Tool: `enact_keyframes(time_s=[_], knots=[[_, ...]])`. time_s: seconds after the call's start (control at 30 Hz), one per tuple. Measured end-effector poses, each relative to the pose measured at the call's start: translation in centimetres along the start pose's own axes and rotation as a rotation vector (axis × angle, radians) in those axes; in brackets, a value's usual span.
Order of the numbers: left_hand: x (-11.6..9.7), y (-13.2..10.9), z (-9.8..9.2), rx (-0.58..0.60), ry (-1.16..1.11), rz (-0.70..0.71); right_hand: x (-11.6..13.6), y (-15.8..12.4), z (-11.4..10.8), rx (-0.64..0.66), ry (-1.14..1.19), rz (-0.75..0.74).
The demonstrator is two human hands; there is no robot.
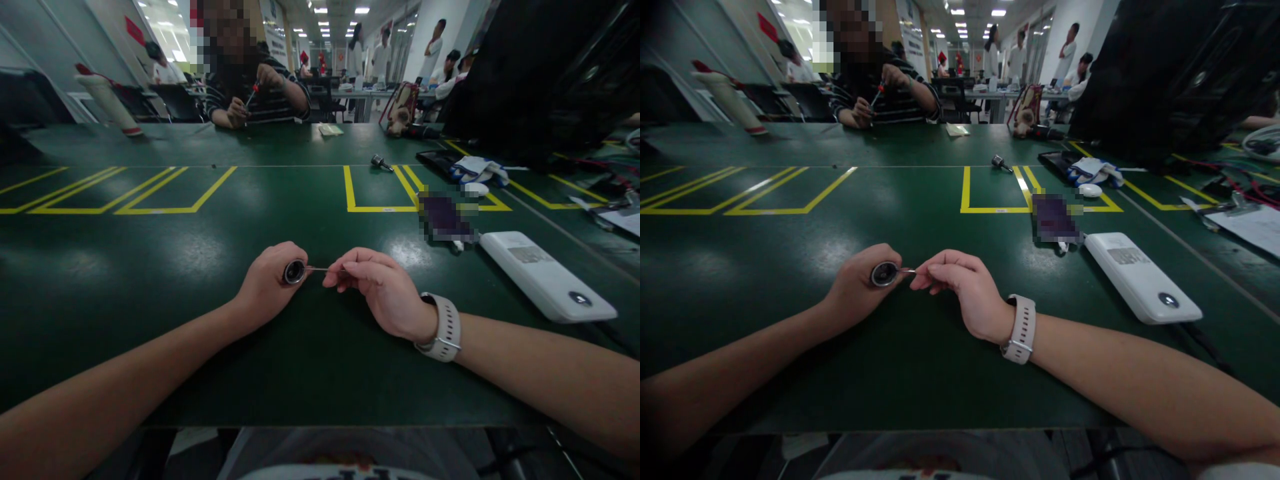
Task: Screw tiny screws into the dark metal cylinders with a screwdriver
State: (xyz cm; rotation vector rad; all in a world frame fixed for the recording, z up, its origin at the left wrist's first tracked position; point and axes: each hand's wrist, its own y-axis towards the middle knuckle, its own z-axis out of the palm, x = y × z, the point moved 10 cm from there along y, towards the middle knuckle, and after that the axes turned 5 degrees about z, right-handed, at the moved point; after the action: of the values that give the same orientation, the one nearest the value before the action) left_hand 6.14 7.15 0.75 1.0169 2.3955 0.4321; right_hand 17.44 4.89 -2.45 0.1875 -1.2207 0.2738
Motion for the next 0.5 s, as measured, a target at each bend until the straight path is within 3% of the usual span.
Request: enact_keyframes(time_s=[0.17, 0.37, 0.5], knots=[[0.2, 0.0, 0.6, 0.079, 0.054, -0.046, 1.2, -0.8, 1.0, 0.016, -0.327, -0.100], [0.2, -0.1, 0.5, 0.070, -0.013, -0.047, -0.7, 0.4, 0.3, 0.041, 0.025, 0.078], [-0.1, 0.0, 0.2, 0.023, -0.068, 0.000, -1.5, 0.7, 0.0, 0.045, 0.140, 0.157]])
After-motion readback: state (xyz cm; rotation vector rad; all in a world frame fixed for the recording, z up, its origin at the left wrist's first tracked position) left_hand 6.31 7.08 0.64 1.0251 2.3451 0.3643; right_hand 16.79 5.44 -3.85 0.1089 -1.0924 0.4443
